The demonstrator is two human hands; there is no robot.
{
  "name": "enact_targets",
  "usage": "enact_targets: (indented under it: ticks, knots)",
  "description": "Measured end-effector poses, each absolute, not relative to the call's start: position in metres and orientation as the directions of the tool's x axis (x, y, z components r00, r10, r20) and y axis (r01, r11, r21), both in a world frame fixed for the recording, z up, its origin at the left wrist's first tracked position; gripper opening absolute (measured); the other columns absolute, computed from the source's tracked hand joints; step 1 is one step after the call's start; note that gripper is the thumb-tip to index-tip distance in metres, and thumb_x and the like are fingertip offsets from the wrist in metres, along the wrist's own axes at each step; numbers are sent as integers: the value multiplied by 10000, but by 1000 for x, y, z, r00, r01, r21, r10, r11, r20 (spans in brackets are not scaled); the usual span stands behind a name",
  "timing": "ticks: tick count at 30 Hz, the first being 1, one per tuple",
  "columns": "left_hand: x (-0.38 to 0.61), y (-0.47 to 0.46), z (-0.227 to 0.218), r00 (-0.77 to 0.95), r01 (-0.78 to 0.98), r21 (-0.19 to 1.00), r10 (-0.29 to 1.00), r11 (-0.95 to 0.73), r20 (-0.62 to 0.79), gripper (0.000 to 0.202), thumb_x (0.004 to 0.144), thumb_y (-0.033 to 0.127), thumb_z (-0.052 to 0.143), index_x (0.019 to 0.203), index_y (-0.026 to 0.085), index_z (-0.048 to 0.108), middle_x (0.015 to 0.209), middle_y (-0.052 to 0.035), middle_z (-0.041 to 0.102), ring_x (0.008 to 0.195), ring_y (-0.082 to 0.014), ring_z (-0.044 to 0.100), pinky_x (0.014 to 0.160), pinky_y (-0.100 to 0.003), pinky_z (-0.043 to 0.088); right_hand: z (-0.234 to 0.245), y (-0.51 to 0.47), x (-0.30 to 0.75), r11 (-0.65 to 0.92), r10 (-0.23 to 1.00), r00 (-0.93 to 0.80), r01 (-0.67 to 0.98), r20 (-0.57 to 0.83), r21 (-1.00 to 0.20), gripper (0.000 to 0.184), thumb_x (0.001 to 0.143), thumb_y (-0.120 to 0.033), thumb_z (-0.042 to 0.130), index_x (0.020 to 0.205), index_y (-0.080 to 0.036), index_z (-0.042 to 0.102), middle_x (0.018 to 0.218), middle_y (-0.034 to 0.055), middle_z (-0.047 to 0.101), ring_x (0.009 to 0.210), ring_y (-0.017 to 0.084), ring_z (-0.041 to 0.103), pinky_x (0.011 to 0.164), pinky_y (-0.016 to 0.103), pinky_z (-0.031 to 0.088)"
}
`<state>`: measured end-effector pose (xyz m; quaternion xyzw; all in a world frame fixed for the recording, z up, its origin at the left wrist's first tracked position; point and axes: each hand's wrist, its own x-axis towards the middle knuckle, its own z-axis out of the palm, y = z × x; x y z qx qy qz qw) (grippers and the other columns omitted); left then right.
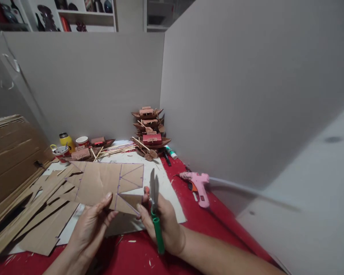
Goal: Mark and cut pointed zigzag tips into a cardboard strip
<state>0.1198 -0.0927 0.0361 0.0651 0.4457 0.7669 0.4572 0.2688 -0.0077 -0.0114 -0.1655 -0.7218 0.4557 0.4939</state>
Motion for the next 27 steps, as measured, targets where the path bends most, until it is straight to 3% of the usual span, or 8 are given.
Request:
enact_targets:
  ticks: [5, 7, 10, 14, 18, 21, 24, 27]
  knots:
    - [121, -95, 39, -530, -680, 713, 786, -171, -317, 130, 663, 51, 781, 773, 90, 723, 782, -74, 751, 611, -156, 684, 457, -218, 572, -6, -14, 262, 313, 793, -448, -280, 412, -907, 198, 873, -396, 623, 847, -205, 577, 670, -6, 594, 539, 136, 589, 509, 234, 521]
    - [121, -97, 38, -502, -695, 701, 806, -159, -315, 125, 654, 74, 798, 750, 85, 720, 779, -83, 751, 613, -161, 686, 462, -218, 571, -4, -13, 261, 174, 797, -521, -284, 304, -943, 273, 856, -440, 636, 774, -185, 584, 599, -3, 588, 508, 135, 575, 485, 230, 499]
    - [119, -99, 36, -477, -701, 698, 825, -149, -303, 191, 634, 107, 826, 791, 102, 718, 816, -77, 756, 633, -160, 692, 475, -210, 568, -3, -9, 259, -49, 745, -643, -319, 178, -947, 330, 800, -467, 686, 724, -152, 620, 571, 21, 605, 481, 129, 554, 465, 227, 475]
    - [118, -101, 35, -440, -682, 718, 862, -139, -251, 410, 637, 160, 840, 1020, 142, 695, 919, -83, 760, 738, -198, 719, 579, -263, 601, -6, -5, 252, -319, 681, -730, -361, 53, -876, 346, 698, -438, 767, 860, -153, 655, 591, 9, 600, 428, 104, 500, 404, 209, 426]
    - [120, -103, 37, -377, -670, 735, 902, -108, -211, 564, 658, 209, 830, 1181, 152, 626, 952, -116, 757, 783, -259, 731, 638, -335, 610, -12, 0, 251, -558, 522, -851, -284, -63, -780, 322, 650, -396, 788, 795, -147, 644, 603, -5, 566, 445, 73, 447, 425, 193, 414]
    - [122, -102, 39, -376, -645, 755, 909, -116, -182, 593, 666, 222, 826, 1215, 162, 609, 925, -114, 760, 757, -266, 735, 608, -320, 602, -15, 5, 253, -626, 418, -901, -194, -116, -755, 335, 626, -408, 784, 717, -134, 616, 575, -22, 526, 423, 52, 392, 405, 184, 388]
    - [119, -102, 41, -434, -605, 782, 886, -152, -163, 597, 648, 208, 839, 1203, 175, 622, 891, -84, 764, 711, -232, 733, 523, -241, 570, -12, 7, 255, -625, 402, -906, -167, -131, -763, 335, 611, -383, 791, 724, -131, 602, 593, -24, 540, 423, 48, 407, 398, 178, 387]
    - [111, -102, 44, -503, -588, 782, 851, -207, -153, 570, 634, 185, 847, 1167, 183, 644, 888, -56, 766, 693, -193, 726, 528, -213, 567, -7, 8, 254, -579, 419, -900, -165, -118, -798, 321, 670, -383, 768, 657, -127, 575, 514, -34, 514, 376, 49, 395, 361, 175, 365]
